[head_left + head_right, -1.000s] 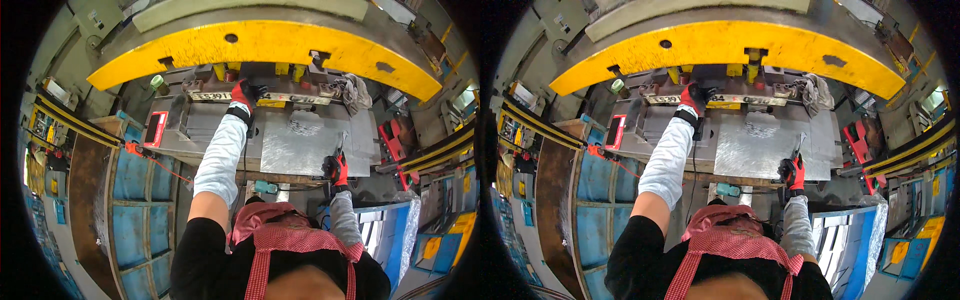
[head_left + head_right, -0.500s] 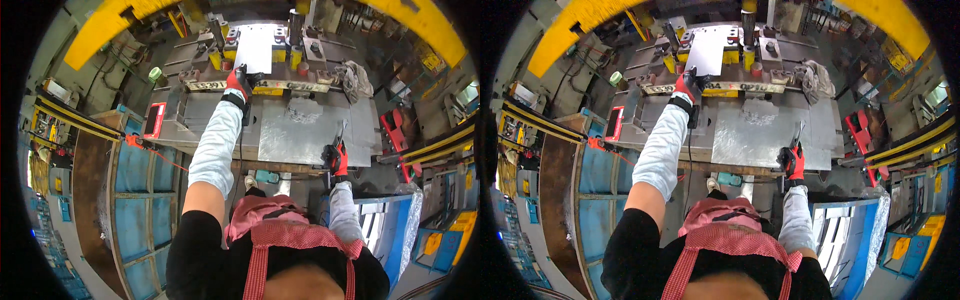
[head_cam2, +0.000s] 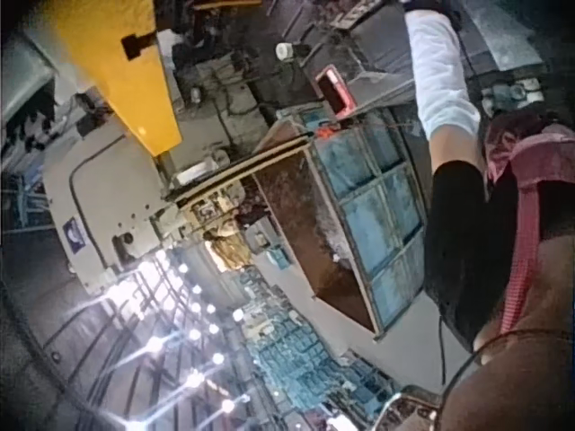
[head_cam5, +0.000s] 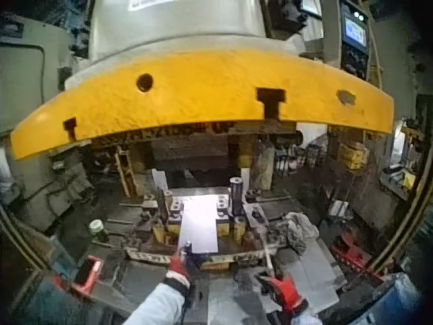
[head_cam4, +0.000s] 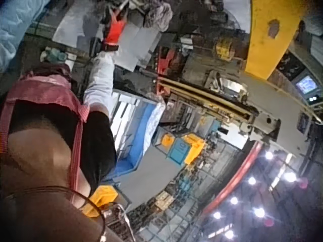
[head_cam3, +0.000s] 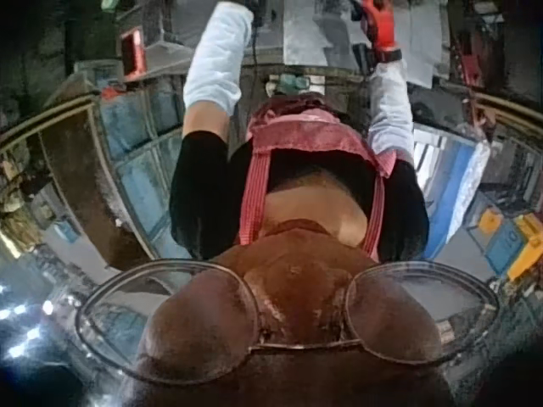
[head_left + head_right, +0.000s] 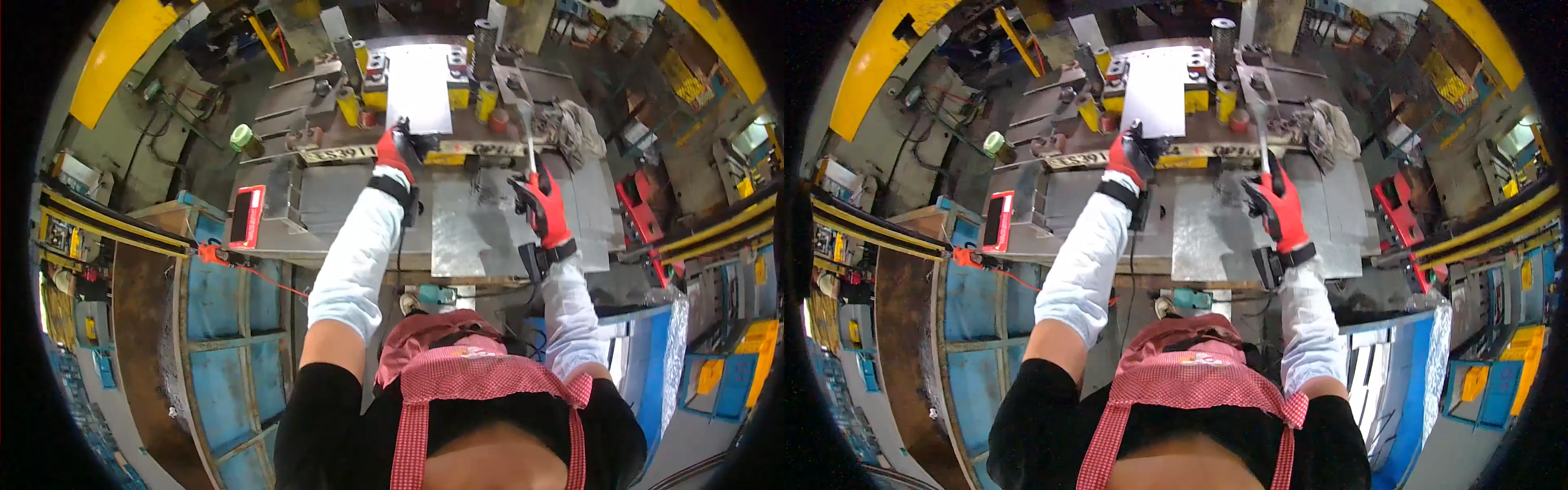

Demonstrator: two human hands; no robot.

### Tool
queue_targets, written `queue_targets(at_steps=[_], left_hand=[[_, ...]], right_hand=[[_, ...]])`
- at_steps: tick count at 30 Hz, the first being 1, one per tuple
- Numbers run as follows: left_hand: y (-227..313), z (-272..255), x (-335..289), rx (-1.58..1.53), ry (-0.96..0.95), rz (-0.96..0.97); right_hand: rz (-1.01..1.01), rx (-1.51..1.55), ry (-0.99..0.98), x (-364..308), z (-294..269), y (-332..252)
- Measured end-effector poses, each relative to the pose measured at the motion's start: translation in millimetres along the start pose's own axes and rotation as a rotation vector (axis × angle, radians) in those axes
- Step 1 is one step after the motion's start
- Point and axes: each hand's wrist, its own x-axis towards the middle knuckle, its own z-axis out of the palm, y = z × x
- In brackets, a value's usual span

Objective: Operating an industrial stamping press to process metal sheets using tongs and machinery.

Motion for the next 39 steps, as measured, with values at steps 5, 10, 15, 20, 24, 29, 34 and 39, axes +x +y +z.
queue_targets(at_steps=[5, 10, 15, 20, 24, 29, 34, 39], left_hand=[[8, -8, -13, -0.163, -0.025, -0.040], [3, -5, -11, -0.089, 0.013, -0.098], [4, -19, -9, -0.096, -0.065, -0.149], [6, -17, -22, 0.009, -0.065, -0.112], [7, -18, -20, 0.001, -0.128, -0.160], [10, -6, 4, -0.042, -0.093, -0.178], [30, -2, 53, -0.022, -0.050, 0.002], [28, -3, 70, -0.094, -0.029, -0.032]], right_hand=[[0.020, -0.202, -0.319, 133, 86, -25], [0.299, -0.079, -0.261, 211, 97, -6], [-0.075, -0.371, -0.204, 107, 90, -44], [0.207, -0.017, -0.051, -15, 18, -27], [0.351, -0.069, 0.116, -73, -32, 23], [0.445, -0.116, 0.246, -74, -39, 60], [0.413, -0.112, 0.233, -76, -24, 51], [0.358, -0.167, 0.298, -87, -36, 50]])
